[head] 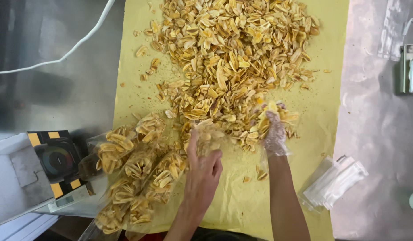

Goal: The person scoops dried banana chips from a large pile on a yellow sheet and places them into small clear plastic bags. The person repeatedly fills and sets aside the bags on a stainless steel table.

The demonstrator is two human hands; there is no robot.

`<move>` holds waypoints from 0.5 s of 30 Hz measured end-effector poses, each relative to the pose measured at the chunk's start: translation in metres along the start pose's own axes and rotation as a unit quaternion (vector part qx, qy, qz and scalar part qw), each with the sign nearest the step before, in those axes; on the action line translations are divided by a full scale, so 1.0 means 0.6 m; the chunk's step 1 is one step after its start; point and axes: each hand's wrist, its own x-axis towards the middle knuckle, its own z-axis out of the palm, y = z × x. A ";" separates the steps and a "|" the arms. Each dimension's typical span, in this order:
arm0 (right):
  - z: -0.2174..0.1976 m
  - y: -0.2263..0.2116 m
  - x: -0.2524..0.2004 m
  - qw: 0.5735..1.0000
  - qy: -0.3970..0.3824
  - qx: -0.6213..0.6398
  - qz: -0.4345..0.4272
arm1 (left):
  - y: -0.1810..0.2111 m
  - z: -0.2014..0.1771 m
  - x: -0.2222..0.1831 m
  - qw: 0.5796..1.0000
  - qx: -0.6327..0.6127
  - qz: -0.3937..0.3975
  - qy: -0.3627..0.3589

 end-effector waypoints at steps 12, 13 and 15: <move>0.103 -0.130 -0.217 0.917 -0.151 0.365 -0.060 | -0.013 0.048 0.047 0.996 -0.011 -0.053 -0.069; 0.114 -0.131 -0.228 0.923 -0.163 0.336 -0.093 | -0.010 0.047 0.046 0.994 -0.015 -0.066 -0.086; 0.135 -0.125 -0.240 0.930 -0.188 0.274 -0.157 | -0.006 0.043 0.047 0.988 -0.023 -0.095 -0.117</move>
